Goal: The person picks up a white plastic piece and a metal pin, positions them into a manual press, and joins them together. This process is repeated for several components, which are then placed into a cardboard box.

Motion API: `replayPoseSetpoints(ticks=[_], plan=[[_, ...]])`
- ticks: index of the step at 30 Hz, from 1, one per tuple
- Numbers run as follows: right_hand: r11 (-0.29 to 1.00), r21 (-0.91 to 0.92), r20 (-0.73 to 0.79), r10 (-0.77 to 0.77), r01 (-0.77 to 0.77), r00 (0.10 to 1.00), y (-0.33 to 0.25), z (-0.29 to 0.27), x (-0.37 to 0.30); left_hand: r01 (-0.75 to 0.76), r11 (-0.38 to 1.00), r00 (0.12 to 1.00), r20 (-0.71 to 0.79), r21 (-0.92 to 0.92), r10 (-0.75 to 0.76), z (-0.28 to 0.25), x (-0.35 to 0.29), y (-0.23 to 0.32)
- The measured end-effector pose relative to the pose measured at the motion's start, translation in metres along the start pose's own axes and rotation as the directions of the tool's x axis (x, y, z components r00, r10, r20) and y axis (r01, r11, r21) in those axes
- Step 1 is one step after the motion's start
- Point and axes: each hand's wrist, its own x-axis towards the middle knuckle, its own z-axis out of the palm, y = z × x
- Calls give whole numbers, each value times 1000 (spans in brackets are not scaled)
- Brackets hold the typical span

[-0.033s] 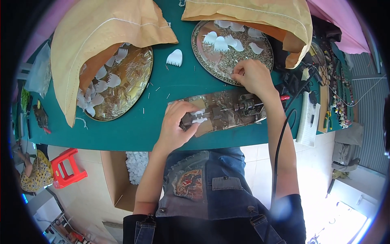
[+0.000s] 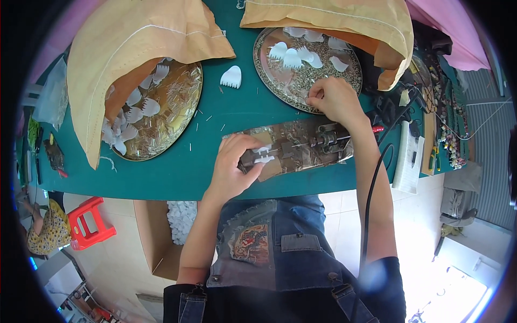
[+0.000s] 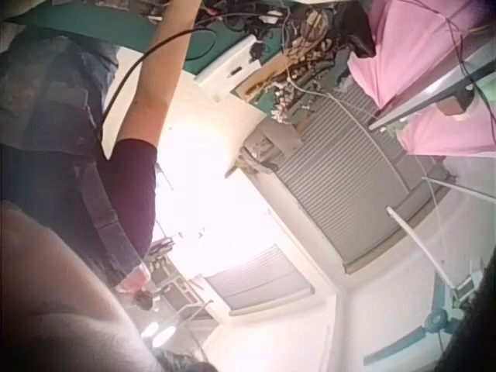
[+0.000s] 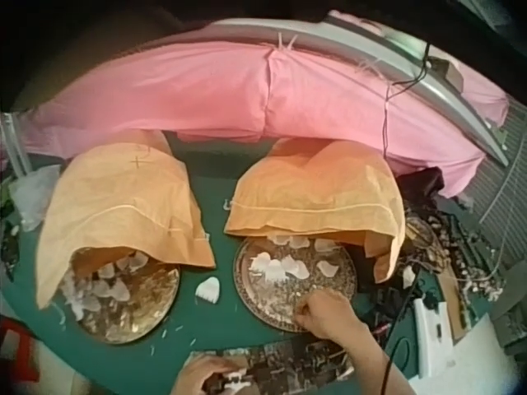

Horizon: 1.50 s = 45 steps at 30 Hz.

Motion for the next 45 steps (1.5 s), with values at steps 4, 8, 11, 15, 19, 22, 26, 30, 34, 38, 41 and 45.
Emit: replayPoseSetpoints(ticks=[4, 8, 11, 15, 19, 22, 26, 30, 34, 38, 41, 45], plan=[[995, 103, 27, -16, 14, 1000, 4, -4, 4, 5, 1000, 1000, -8, -2, -5, 1, -1, -1], [916, 399, -139, 93, -31, 986, 21, -5, 1, -4, 1000, 1000, -5, -3, 4, 1, 1, 1], [809, 584, -53, 118, -66, 992, 28, -8, -3, 6, 1000, 1000, 1, -2, -6, -1, 0, 1], [613, 790, -27, 54, -12, 998, -3, -14, -28, 20, 1000, 1000, 4, -15, -20, -1, 1, 3], [597, 801, 71, -171, 46, 983, -51, -18, -47, 24, 1000, 1000, -2, -13, -24, -1, 0, 0], [634, 739, -9, -330, 229, 944, -76, -15, -52, 18, 1000, 1000, -3, -14, -18, 0, 1, 0], [729, 655, 175, -401, 198, 899, -85, -18, -50, 8, 1000, 1000, -12, -23, -8, 0, 0, 0], [757, 492, 118, -547, 429, 829, -83, -11, -51, -12, 999, 999, -40, -44, 11, 1, 2, 4], [849, 340, 279, -501, 404, 819, -93, -19, -50, -24, 999, 999, -45, -44, 22, 1, 1, 2], [864, 309, 296, -483, 396, 824, -103, -23, -49, -17, 999, 999, -37, -36, 16, 0, 2, 3], [869, 292, 293, -479, 399, 828, -103, -20, -50, -4, 999, 1000, -26, -36, 4, -1, 0, 3], [868, 305, 264, -471, 391, 841, -102, -16, -56, 9, 999, 1000, -14, -37, -10, -1, 0, 3]])
